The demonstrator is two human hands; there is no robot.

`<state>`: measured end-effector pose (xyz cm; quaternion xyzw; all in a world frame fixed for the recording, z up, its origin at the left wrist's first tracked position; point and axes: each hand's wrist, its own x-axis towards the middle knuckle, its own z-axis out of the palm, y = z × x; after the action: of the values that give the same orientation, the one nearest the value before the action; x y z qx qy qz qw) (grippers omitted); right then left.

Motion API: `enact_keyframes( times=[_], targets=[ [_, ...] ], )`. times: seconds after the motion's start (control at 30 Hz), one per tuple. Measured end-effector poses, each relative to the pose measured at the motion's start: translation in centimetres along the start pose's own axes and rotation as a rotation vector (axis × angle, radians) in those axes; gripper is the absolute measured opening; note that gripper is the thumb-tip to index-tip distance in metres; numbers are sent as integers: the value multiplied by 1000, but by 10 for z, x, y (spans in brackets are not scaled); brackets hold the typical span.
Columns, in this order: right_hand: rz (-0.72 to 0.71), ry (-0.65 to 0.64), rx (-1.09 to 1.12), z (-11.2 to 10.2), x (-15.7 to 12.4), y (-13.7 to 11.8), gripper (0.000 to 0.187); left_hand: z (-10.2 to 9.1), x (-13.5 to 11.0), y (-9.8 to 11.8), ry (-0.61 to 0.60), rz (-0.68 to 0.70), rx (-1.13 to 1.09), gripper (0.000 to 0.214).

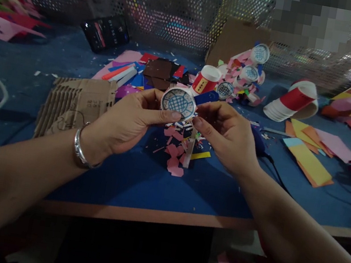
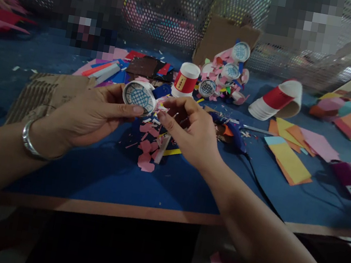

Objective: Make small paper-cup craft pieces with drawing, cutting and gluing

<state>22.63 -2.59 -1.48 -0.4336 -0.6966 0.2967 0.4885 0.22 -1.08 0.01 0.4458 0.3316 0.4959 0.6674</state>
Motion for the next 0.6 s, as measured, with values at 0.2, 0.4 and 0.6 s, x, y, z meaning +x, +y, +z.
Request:
enact_keyframes(
  times=[0.2,0.4,0.6],
  targets=[
    [-59,-39,-93,2,0,-6,51,1,-1,-3,11,-27,24,42],
    [-74,-108,-104,1,0,-11,45,3,-4,1,-17,-43,96,53],
    [-102,-114,-75,1,-1,-11,43,0,-7,3,-18,73,248,47]
  ],
)
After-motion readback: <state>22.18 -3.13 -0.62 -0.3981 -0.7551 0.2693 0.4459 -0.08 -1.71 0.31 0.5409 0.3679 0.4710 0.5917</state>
